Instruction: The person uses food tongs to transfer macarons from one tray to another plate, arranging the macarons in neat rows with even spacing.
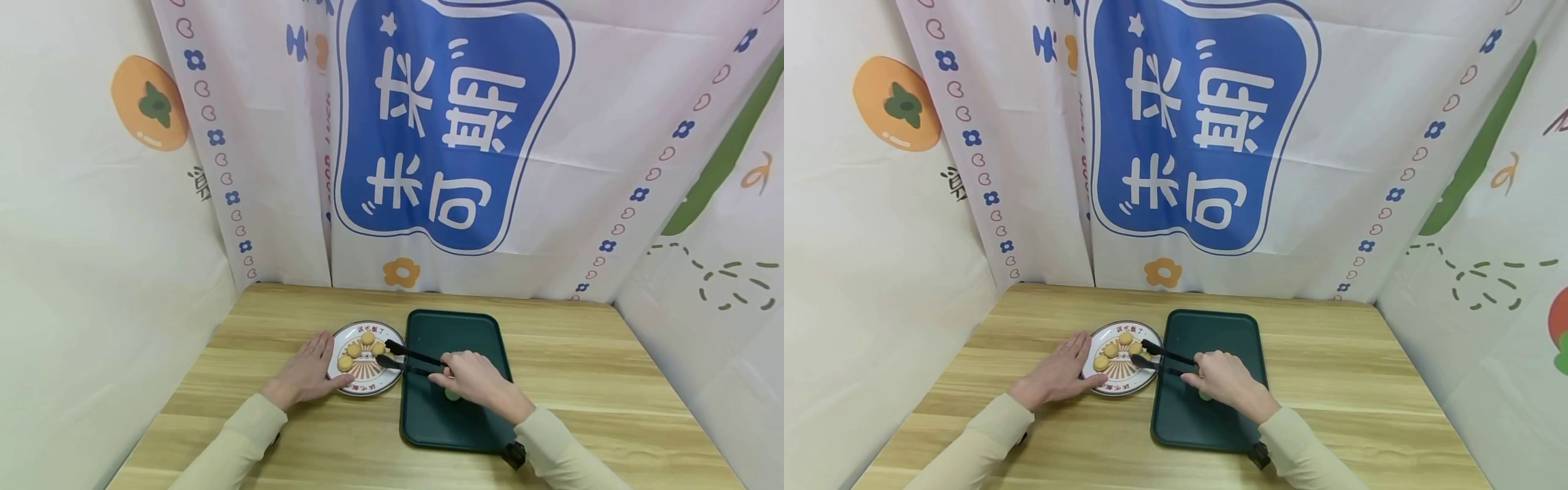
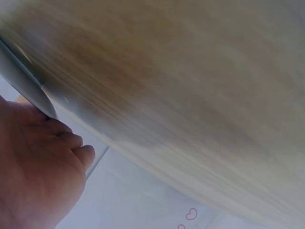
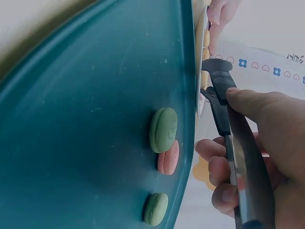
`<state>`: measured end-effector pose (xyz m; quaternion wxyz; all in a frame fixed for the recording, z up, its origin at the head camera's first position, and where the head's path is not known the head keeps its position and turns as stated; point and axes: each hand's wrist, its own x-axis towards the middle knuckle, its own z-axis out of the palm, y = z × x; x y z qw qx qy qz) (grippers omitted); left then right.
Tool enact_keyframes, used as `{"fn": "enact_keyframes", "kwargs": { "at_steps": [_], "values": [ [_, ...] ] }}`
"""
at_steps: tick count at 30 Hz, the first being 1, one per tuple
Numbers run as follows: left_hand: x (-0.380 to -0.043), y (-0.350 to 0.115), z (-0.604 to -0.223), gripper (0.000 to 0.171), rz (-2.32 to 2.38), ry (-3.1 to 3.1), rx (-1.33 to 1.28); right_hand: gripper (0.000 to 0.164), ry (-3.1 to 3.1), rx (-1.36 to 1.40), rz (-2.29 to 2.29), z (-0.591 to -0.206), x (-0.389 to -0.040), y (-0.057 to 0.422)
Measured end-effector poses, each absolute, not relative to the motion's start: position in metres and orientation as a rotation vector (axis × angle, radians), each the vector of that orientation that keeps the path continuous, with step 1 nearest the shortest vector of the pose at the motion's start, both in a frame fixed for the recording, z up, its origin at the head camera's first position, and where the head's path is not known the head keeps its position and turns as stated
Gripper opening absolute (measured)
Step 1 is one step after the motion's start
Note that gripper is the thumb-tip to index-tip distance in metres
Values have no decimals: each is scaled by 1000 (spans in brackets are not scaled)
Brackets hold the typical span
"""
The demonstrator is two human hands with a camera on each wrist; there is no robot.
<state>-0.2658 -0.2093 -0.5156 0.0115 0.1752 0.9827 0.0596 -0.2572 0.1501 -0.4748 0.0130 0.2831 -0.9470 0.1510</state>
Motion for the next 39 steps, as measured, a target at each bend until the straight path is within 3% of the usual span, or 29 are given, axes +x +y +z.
{"fn": "enact_keyframes", "kwargs": {
  "at_steps": [39],
  "values": [
    [-266, -211, -516, 109, 175, 3043, 521, 30, -2967, 817, 593, -457, -245, 198]
  ]
}}
